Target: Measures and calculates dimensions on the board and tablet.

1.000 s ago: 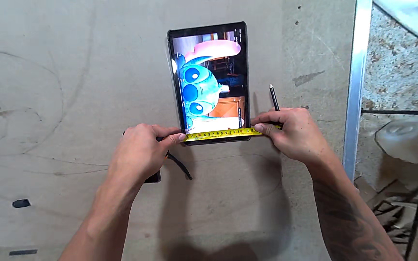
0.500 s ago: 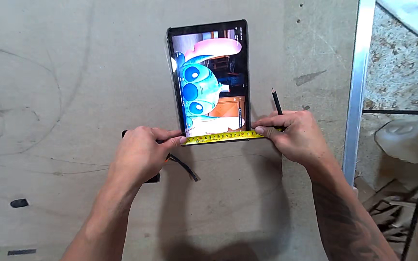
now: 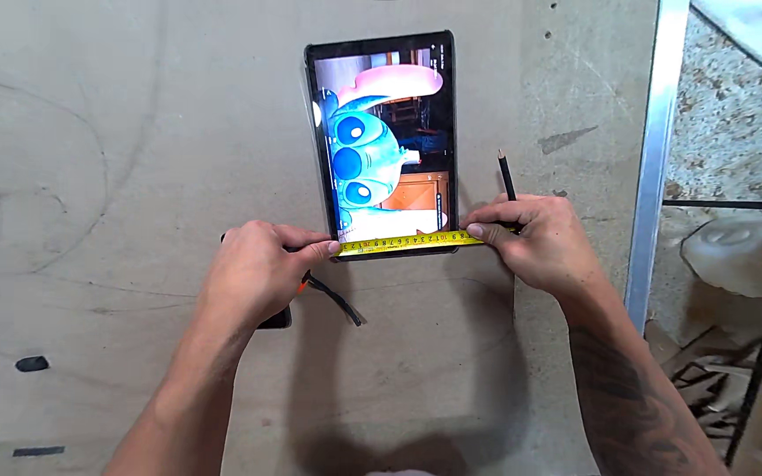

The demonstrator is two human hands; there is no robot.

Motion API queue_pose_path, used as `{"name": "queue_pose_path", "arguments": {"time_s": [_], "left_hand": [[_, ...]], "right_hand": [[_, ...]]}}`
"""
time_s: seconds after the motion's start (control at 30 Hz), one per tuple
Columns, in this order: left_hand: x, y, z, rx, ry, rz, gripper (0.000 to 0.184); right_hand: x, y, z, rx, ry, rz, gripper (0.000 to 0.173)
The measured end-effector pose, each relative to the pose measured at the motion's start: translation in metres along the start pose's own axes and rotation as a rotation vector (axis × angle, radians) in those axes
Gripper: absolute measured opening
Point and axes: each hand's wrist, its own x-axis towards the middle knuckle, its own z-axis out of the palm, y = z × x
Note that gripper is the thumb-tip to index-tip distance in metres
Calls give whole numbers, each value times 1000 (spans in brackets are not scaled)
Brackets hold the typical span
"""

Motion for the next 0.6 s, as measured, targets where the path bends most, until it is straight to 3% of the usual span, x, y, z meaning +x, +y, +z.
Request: {"name": "queue_pose_path", "arguments": {"time_s": [0.2,0.43,0.5,0.6], "left_hand": [[-11,-3,2,-21,27,28,25],[-80,-44,7,-89,73,117,37],[-110,-65,12,-117,33,134,36],[-156,-101,25,-224,-100,107,42]], "right_hand": [[-7,2,1,16,-24,-28,13],[-68,-40,8,104,-29,-65,14],[-93,-57,16,238,-40,-88,20],[-127,-75,30,641,-82,-106,47]]}}
